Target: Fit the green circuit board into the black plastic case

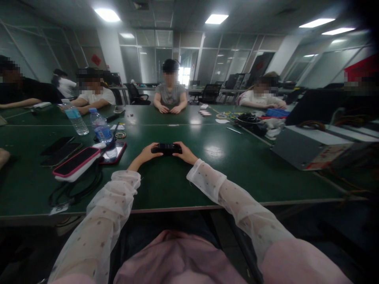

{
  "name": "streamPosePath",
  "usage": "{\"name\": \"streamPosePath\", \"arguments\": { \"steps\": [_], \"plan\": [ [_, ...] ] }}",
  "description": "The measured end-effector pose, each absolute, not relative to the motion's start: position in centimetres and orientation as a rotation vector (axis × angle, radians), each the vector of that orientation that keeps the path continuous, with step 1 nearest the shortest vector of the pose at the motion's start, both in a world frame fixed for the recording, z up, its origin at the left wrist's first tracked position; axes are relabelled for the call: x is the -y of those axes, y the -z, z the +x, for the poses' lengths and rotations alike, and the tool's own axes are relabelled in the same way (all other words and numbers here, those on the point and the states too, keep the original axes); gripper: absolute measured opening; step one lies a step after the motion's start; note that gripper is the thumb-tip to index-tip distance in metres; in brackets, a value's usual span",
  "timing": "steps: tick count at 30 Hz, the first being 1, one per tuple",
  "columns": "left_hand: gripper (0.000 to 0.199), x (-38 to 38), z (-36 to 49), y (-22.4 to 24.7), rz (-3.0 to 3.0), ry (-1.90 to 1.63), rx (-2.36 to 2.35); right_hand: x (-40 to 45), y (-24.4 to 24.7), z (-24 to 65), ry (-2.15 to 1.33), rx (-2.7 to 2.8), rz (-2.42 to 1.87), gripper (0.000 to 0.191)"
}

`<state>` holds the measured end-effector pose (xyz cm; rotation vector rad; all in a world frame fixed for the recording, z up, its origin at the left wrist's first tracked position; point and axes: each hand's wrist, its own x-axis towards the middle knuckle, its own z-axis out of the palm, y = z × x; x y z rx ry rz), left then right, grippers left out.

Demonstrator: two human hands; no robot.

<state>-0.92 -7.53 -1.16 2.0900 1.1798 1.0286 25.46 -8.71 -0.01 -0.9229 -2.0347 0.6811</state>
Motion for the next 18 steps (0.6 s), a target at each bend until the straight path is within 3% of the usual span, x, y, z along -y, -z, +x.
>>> {"name": "streamPosePath", "arguments": {
  "steps": [18],
  "plan": [
    [0.064, 7.96, -0.87, 0.59, 2.14, -0.994, -1.219, 8.02, 0.73, 25.77, -0.67, 2.037, -0.907, 0.056]
  ]
}}
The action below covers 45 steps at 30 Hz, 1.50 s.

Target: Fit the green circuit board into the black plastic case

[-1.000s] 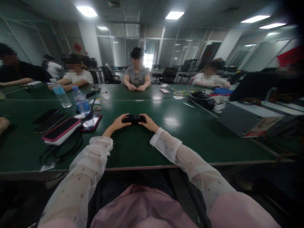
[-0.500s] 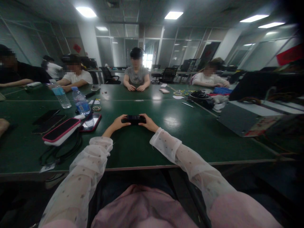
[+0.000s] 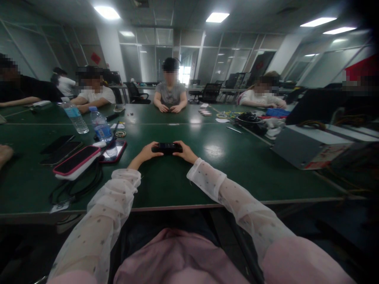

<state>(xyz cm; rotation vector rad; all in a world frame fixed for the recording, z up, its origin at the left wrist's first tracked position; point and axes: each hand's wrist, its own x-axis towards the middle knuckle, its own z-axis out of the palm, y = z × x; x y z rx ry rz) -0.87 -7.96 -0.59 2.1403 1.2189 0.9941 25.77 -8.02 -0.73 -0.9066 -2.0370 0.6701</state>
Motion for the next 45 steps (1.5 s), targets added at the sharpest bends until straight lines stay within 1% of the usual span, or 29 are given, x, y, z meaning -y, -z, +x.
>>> {"name": "streamPosePath", "arguments": {
  "steps": [10, 15, 23, 31, 36, 41, 45],
  "plan": [
    [0.066, 8.2, -0.7, 0.5, 2.22, -0.915, -1.336, 8.3, 0.5, 25.5, -0.62, 2.05, -0.932, 0.058],
    [0.075, 8.6, -0.6, 0.0, 2.243, -0.833, -1.441, 8.3, 0.3, 25.5, -0.704, 1.991, -0.933, 0.059],
    [0.078, 8.4, -0.6, 0.0, 2.246, -0.807, -1.455, 7.4, 1.1, 25.9, -0.808, 1.91, -0.895, 0.058],
    [0.071, 8.0, -0.8, 0.5, 2.222, -0.885, -1.346, 6.7, 1.7, 25.9, -0.888, 1.795, -0.842, 0.059],
    [0.063, 7.8, -0.9, 0.7, 2.17, -0.909, -1.312, 7.2, 0.7, 26.0, -0.938, 1.709, -0.81, 0.061],
    [0.061, 7.8, -0.9, 0.7, 2.145, -0.921, -1.268, 6.5, -1.0, 27.5, -0.788, 1.499, -0.914, 0.063],
    [0.06, 7.9, -1.0, 0.6, 2.154, -0.92, -1.242, 5.1, -1.0, 30.5, -0.453, 1.411, -1.098, 0.066]
  ]
}}
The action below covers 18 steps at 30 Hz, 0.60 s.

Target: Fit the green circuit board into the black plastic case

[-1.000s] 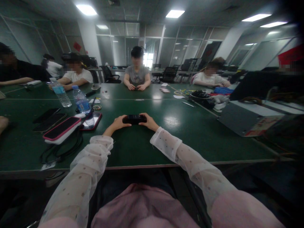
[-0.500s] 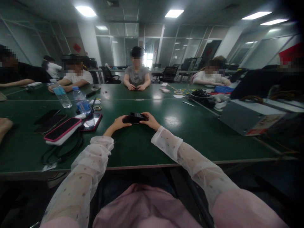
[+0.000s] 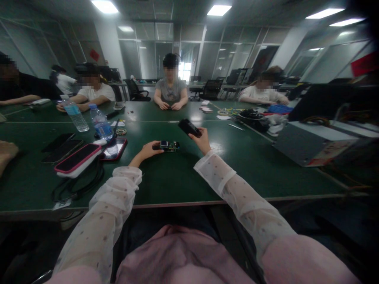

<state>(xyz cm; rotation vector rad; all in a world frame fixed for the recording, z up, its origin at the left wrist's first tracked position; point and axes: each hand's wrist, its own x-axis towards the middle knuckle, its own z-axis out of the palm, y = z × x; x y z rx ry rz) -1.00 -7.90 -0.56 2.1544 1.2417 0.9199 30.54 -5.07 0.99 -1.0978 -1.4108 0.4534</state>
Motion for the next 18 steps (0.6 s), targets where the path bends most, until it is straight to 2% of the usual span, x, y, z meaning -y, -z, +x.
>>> {"name": "streamPosePath", "arguments": {
  "steps": [6, 18],
  "plan": [
    [0.06, 8.0, -0.9, 0.4, 2.148, -0.899, -1.266, 3.9, 0.7, 34.3, -0.098, 1.429, -1.397, 0.059],
    [0.063, 7.7, -1.0, 0.8, 2.136, -0.917, -1.278, 4.1, 1.7, 35.3, -0.032, 1.348, -1.757, 0.055]
  ]
}}
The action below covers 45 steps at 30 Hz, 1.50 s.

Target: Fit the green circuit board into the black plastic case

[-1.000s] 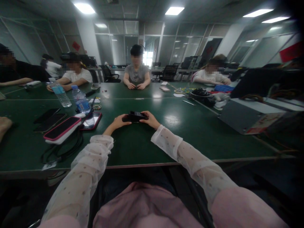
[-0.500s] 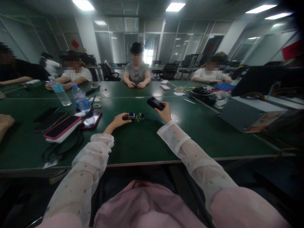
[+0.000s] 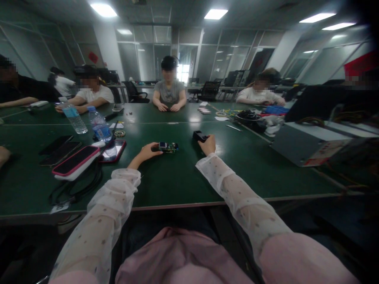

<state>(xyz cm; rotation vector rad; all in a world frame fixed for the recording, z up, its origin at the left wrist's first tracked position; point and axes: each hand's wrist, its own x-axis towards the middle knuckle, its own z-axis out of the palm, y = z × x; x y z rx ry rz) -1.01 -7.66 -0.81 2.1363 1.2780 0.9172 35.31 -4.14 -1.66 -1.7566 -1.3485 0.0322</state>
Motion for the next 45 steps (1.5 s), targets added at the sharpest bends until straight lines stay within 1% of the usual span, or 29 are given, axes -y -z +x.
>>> {"name": "streamPosePath", "arguments": {
  "steps": [4, 11, 15, 20, 31, 40, 45],
  "plan": [
    [0.061, 7.7, -1.0, 0.8, 2.161, -0.916, -1.273, 4.3, 1.8, 35.1, -0.015, 1.388, -1.751, 0.058],
    [0.066, 7.4, -1.2, 1.2, 2.179, -0.914, -1.274, 4.6, 1.6, 34.3, 0.125, 1.369, -1.7, 0.081],
    [0.067, 7.4, -1.2, 1.1, 2.208, -0.902, -1.283, 4.9, 1.2, 34.0, 0.168, 1.337, -1.729, 0.087],
    [0.071, 7.5, -1.1, 1.0, 2.186, -0.891, -1.274, 5.1, 1.3, 33.8, 0.073, 1.433, -1.748, 0.09],
    [0.064, 7.7, -1.0, 0.7, 2.136, -0.92, -1.216, 4.5, 2.0, 34.3, 0.171, 1.45, -1.727, 0.071],
    [0.06, 7.7, -0.9, 0.7, 2.164, -0.905, -1.245, 4.2, 1.9, 34.6, 0.014, 1.439, -1.744, 0.051],
    [0.059, 7.7, -0.9, 0.8, 2.173, -0.909, -1.26, 3.9, 1.5, 33.6, -0.063, 1.438, -1.57, 0.049]
  ]
}}
